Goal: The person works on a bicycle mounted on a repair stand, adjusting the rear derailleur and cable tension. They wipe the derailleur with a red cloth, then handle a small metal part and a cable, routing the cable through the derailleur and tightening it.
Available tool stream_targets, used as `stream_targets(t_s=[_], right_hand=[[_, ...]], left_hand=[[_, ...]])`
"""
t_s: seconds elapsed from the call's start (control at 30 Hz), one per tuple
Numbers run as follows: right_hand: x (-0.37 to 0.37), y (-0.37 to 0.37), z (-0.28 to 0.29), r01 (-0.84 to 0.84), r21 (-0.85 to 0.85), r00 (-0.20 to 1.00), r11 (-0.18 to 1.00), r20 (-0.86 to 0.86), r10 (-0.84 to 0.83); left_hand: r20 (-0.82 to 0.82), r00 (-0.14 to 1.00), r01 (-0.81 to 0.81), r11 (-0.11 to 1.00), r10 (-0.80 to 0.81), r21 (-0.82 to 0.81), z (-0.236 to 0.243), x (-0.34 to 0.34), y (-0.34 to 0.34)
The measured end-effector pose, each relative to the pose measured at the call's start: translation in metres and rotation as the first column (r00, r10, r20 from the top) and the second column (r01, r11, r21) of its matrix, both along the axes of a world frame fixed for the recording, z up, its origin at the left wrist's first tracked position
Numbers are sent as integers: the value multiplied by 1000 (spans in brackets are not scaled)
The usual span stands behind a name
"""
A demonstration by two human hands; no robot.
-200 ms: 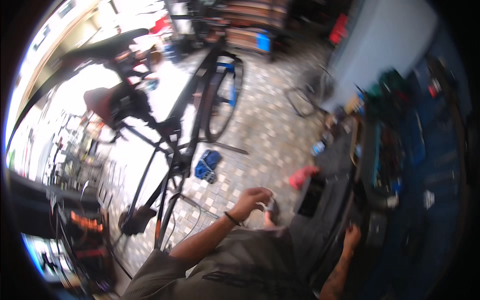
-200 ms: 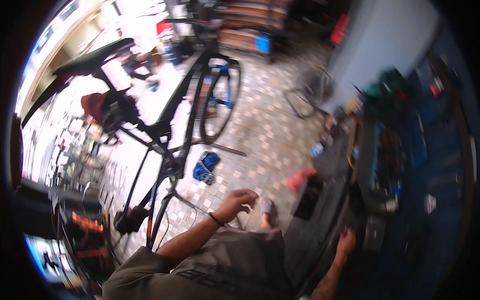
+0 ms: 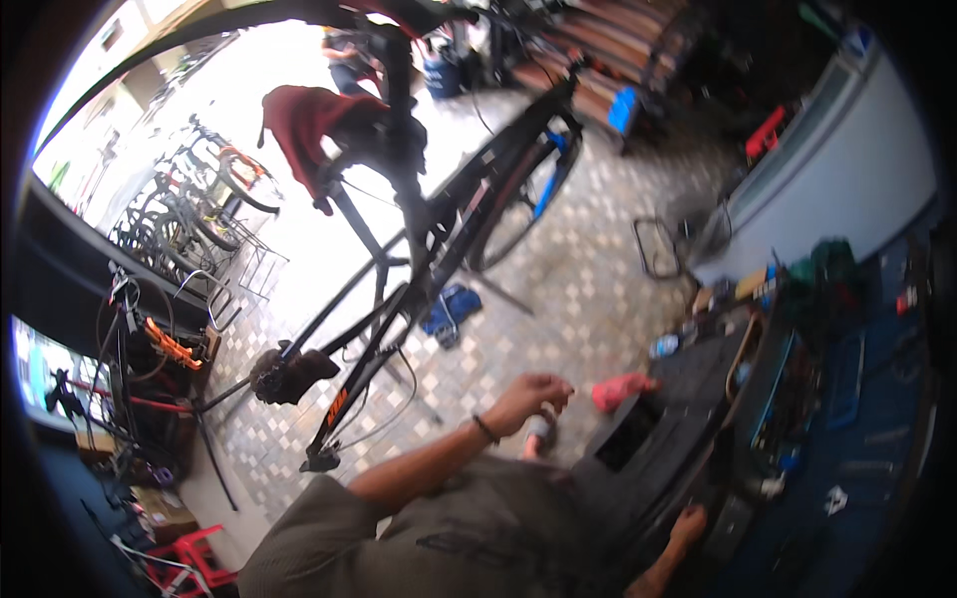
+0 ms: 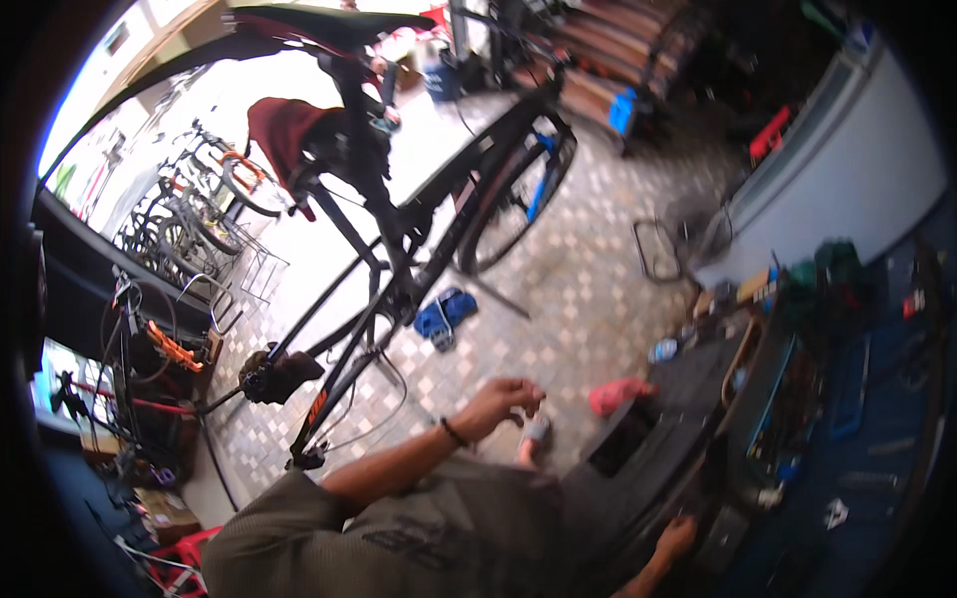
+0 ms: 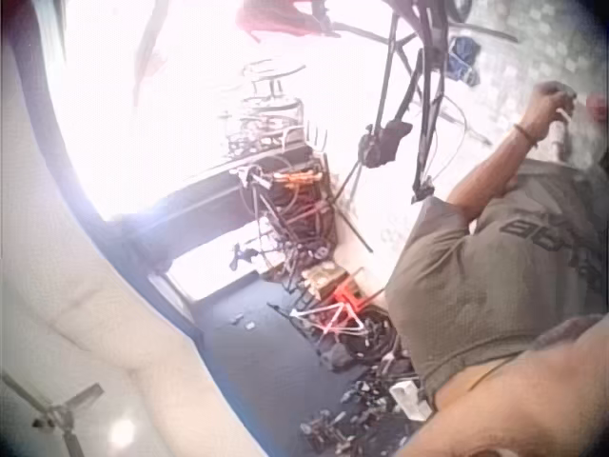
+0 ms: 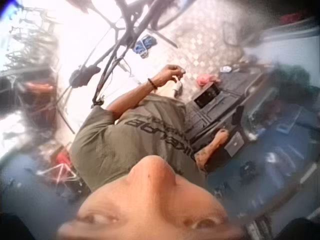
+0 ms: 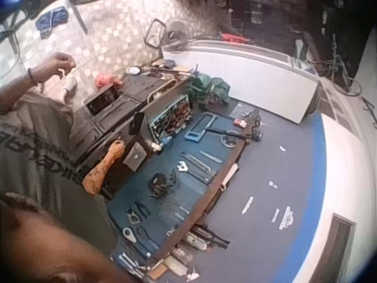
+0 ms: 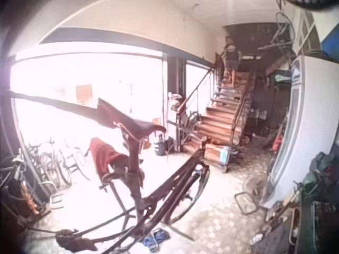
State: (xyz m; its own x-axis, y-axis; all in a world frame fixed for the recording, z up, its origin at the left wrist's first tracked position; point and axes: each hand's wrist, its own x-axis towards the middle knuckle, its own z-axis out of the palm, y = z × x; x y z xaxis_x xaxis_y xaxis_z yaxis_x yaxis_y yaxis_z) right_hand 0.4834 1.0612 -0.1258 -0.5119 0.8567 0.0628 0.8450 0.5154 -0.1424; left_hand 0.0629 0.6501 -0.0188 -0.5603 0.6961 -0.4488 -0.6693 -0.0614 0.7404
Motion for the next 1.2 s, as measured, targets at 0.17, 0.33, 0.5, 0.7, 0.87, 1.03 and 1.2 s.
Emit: stream_targets(t_s=[0.17, 0.33, 0.5, 0.7, 0.87, 1.03, 1.2], right_hand=[[-150, -42, 5, -193, -418, 751, 888, -645, -141], [-349, -231, 129, -758, -491, 530, 429, -847, -33], [-413, -346, 198, -901, -421, 418, 102, -907, -50], [-439, -386, 218, -941, -336, 337, -31, -940, -46], [-455, -421, 219, -961, -240, 245, -136, -969, -20], [-458, -450, 231, -961, -238, 240, -144, -971, 5], [-459, -505, 236, -966, -214, 217, -144, -976, -6]], left_hand=[[-160, 966, -216, 974, 203, -72, 24, -12, -40], [-369, 852, -393, 919, 370, 13, 66, -20, -71], [-421, 704, -578, 806, 572, 129, 100, -26, -98], [-388, 551, -710, 659, 739, 247, 125, -23, -126], [-404, 491, -776, 599, 772, 200, 138, -9, -155], [-369, 396, -820, 504, 841, 272, 131, -5, -181], [-405, 389, -815, 514, 827, 267, 140, -5, -234]])
